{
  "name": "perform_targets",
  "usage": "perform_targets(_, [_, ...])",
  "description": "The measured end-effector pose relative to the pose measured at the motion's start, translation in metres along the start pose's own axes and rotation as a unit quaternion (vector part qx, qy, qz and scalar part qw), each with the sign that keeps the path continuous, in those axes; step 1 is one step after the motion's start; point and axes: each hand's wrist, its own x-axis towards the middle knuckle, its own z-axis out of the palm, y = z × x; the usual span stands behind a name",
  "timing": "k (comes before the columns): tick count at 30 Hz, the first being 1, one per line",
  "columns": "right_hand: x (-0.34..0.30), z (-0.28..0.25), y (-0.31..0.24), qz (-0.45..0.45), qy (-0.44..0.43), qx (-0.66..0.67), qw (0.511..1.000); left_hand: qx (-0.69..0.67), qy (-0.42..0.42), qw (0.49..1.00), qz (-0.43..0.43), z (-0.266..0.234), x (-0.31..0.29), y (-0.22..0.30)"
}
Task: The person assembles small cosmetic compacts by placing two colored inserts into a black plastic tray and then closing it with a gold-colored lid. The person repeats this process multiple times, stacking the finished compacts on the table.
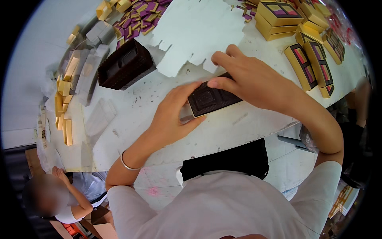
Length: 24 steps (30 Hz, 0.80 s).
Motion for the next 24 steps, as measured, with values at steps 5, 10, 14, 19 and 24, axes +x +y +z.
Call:
perform_targets(5, [-0.032, -0.018, 0.032, -0.156, -0.087, 0.056, 0.982, -0.036, -0.031, 0.998, -0.028, -0.009, -0.003, -0.003])
perform_targets(10, [-0.04, 0.006, 0.036, -0.339, 0.059, -0.193, 0.919, -0.086, -0.075, 0.993, -0.03, -0.016, 0.003, -0.004])
perform_targets(14, [-0.034, 0.018, 0.041, -0.417, 0.131, -0.336, 0.834, -0.073, -0.075, 0.994, -0.038, -0.018, 0.004, -0.004])
perform_targets(19, [-0.031, 0.014, 0.04, -0.355, 0.038, -0.322, 0.877, -0.039, -0.056, 0.998, -0.012, -0.017, 0.005, -0.006])
perform_targets(24, [-0.048, 0.012, 0.007, -0.269, 0.016, -0.242, 0.932, -0.017, -0.025, 1.0, -0.005, -0.011, -0.002, -0.008])
